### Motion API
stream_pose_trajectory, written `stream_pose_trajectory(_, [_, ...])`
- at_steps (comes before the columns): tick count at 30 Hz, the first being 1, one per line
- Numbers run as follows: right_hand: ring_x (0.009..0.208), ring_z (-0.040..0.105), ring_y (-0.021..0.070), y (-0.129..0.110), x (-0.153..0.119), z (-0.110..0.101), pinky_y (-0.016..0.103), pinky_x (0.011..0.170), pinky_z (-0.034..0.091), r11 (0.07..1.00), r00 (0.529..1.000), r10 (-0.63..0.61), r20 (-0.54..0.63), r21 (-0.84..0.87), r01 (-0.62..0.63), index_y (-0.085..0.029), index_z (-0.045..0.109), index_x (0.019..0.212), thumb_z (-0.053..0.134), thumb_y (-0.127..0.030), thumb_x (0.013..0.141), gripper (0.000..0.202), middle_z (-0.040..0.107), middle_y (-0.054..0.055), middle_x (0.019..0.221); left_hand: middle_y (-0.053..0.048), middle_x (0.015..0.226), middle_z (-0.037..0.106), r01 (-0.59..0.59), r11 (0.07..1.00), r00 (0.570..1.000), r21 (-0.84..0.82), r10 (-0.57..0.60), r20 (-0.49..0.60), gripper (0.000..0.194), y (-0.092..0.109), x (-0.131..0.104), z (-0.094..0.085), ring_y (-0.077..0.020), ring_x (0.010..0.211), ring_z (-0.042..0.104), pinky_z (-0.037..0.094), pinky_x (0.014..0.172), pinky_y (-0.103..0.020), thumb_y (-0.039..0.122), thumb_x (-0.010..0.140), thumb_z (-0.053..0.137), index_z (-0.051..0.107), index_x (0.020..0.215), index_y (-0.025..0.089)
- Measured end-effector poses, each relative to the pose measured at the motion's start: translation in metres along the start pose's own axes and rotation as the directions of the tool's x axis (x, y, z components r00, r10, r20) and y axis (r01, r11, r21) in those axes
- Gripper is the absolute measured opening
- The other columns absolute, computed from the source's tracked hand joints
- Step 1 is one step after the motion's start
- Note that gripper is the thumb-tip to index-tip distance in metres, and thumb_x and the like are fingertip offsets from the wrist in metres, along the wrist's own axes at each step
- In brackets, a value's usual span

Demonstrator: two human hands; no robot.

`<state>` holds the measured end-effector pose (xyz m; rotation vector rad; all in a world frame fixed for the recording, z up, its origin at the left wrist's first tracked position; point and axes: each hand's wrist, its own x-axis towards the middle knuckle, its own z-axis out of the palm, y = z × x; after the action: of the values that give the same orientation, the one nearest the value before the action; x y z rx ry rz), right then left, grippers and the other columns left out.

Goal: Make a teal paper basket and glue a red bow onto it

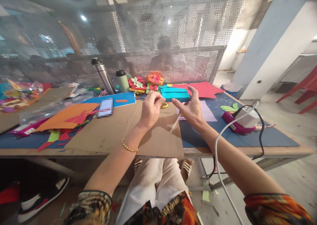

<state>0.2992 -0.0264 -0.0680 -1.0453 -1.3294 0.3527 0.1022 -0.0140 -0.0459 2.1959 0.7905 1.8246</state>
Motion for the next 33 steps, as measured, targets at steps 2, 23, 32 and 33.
stream_pose_trajectory(2, [0.08, 0.071, 0.0243, 0.001, 0.001, 0.0, 0.041, 0.075, 0.059, 0.999, 0.999, 0.036, -0.039, -0.04, -0.038, -0.024, 0.052, 0.142, 0.09, -0.064, 0.071, 0.09, 0.074, 0.005, 0.097, -0.001, 0.077, 0.06, -0.001, 1.0, 1.0, 0.01, 0.001, 0.011, 0.024, 0.0, 0.0, 0.0, -0.0175, 0.078, 0.061, 0.052, 0.079, -0.033, 0.032, 0.1, 0.07, 0.058, 0.081, 0.023])
stream_pose_trajectory(23, [0.07, 0.076, 0.0188, -0.019, 0.008, -0.011, 0.034, 0.059, 0.066, 0.822, 0.922, 0.195, 0.334, 0.457, -0.34, -0.024, 0.058, 0.119, 0.095, -0.065, 0.066, 0.076, 0.077, 0.002, 0.096, -0.001, 0.088, 0.066, 0.213, 0.942, 0.976, -0.257, -0.198, 0.086, 0.021, -0.011, 0.009, -0.014, -0.0137, 0.074, 0.067, 0.059, 0.069, -0.028, 0.032, 0.088, 0.08, 0.063, 0.094, 0.021])
stream_pose_trajectory(32, [0.097, 0.076, 0.0231, -0.01, 0.007, 0.001, 0.04, 0.074, 0.071, 0.902, 0.975, 0.008, 0.223, 0.42, -0.104, -0.03, 0.053, 0.131, 0.094, -0.052, 0.067, 0.079, 0.075, 0.001, 0.106, -0.005, 0.098, 0.077, 0.462, 0.755, 0.886, -0.466, -0.377, 0.268, 0.042, -0.014, 0.006, -0.012, -0.0202, 0.089, 0.078, 0.069, 0.085, -0.038, 0.039, 0.073, 0.093, 0.071, 0.104, 0.02])
stream_pose_trajectory(33, [0.098, 0.075, 0.0232, -0.008, 0.008, 0.002, 0.041, 0.076, 0.071, 0.903, 0.974, 0.01, 0.228, 0.416, -0.107, -0.03, 0.054, 0.131, 0.094, -0.051, 0.067, 0.078, 0.075, 0.001, 0.107, -0.005, 0.095, 0.077, 0.469, 0.753, 0.883, -0.461, -0.382, 0.274, 0.04, -0.014, 0.006, -0.013, -0.0201, 0.087, 0.078, 0.069, 0.086, -0.039, 0.038, 0.073, 0.093, 0.072, 0.101, 0.019])
